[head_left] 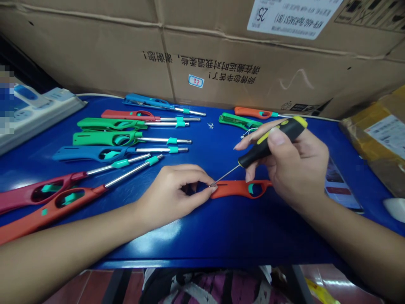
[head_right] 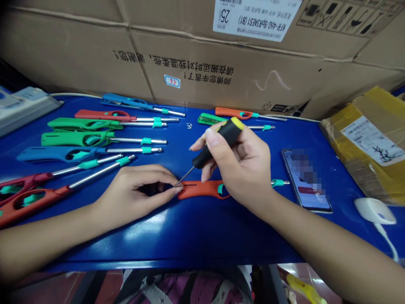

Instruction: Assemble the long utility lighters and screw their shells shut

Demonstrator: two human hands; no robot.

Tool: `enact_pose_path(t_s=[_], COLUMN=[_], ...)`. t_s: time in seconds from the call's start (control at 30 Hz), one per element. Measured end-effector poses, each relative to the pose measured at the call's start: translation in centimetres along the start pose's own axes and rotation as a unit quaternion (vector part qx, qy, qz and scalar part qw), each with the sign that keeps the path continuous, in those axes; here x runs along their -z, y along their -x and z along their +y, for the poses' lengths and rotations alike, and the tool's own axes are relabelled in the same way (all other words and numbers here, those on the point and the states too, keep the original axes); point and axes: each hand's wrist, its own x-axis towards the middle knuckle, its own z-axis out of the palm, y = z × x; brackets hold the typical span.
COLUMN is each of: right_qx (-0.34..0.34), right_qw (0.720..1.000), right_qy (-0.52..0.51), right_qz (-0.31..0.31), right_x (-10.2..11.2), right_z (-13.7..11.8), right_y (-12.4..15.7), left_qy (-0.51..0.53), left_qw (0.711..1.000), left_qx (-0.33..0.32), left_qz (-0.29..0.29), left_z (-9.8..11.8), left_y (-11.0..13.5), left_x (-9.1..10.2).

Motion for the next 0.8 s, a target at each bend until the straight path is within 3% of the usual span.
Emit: enact_pose_path(t_s=[0.13, 0.23, 0.37, 0.5, 0.6, 0.8], right_qx=[0.04, 0.086, 0.136, 0.175, 0.216, 0.23], right_qw=[0.999, 0.994, 0.98, 0.963, 0.959, 0.961], right_qy=[0.018, 0.058, 0.143, 0.195, 0.172, 0.146], right_qz=[0.012, 0.021, -0.029, -0.071, -0.06, -0.038], right_x=[-0.8, -1.4, -1.8, -1.6, -1.3, -1.2], right_z=[-1.5, -2.4, -3.0, -2.4, -1.6, -0.7], right_y=[-0.7, -1.0, -0.3, 0.4, 0.4, 0.0], left_qy=[-0.025, -0.043, -0.041, -0.044, -0.049, -0.045], left_qw=[0.999, 0.998, 0.996, 0.995, 0.995, 0.994], left_qx=[-0.029, -0.038, -0.045, -0.051, -0.039, -0.05], left_qz=[0.004, -0.024, -0.06, -0.073, -0.079, -0.08], left_z=[-0.4, -0.8, -1.1, -1.2, -1.2, -1.1], left_y=[-0.1, -0.1, -0.1, -0.2, -0.2, -0.2], left_x=[-0.1, -0.1, -0.3, -0.7, -0.7, -0.4])
